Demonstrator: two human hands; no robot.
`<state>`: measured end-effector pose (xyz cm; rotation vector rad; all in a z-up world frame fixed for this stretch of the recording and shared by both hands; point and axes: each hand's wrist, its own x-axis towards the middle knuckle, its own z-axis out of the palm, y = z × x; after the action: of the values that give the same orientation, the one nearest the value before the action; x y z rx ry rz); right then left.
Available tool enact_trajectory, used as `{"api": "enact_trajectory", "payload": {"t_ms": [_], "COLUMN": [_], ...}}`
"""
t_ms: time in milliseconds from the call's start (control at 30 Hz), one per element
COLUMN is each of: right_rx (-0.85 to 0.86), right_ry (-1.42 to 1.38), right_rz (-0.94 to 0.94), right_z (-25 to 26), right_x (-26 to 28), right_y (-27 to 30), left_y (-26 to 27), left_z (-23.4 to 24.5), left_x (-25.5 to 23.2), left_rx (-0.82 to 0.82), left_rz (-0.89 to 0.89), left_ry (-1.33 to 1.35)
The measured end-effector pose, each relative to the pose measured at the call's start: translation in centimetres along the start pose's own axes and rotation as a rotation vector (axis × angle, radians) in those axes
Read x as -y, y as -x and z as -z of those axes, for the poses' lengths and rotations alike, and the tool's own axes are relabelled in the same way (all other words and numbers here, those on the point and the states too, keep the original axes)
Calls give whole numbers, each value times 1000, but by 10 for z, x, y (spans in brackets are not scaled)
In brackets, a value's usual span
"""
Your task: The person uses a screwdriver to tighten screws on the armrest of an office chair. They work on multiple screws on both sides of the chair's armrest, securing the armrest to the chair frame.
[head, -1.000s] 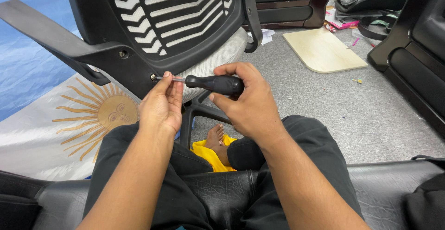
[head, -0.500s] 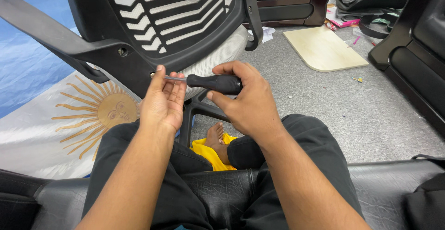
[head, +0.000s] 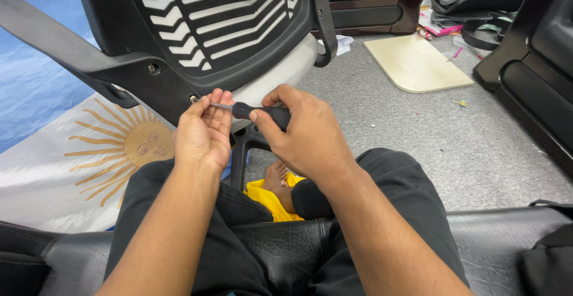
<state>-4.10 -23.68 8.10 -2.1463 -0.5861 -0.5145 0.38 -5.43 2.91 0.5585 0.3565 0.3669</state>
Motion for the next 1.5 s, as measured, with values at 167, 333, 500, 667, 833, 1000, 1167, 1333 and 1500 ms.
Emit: {"api": "enact_trajectory", "payload": {"t_ms": [167, 333, 500, 667, 833, 1000, 1167, 1333, 1500], "right_rx": [-70, -166, 84, -77, -27, 188, 317, 397, 184], "right_ry": [-19, -161, -224, -153, -206, -234, -552, -912, -804], "right_rz": [207, 108, -467, 180, 349, -35, -67, -43, -115], "right_z": [-5, -5, -3, -6, -10, -10, -15, -24, -24], "right_x": [-4, 7, 15, 11, 14, 20, 18, 9, -2], "right_y": [7, 3, -5, 4, 10, 4, 11, 18, 15], "left_y": [1, -14, -13, -10, -20, -27, -25, -15, 2], "left_z": [3, 10, 13, 17, 22, 26, 26, 19, 18], "left_x": [0, -4, -1, -4, -13, -16, -15, -11, -11], "left_rx": [-21, 31, 188, -2, 1, 67, 72, 164, 199], "left_rz": [-31, -5, -1, -33, -66, -26, -10, -19, -2], "left_ry": [-169, -17, 96, -54, -52, 22, 103, 144, -14]}}
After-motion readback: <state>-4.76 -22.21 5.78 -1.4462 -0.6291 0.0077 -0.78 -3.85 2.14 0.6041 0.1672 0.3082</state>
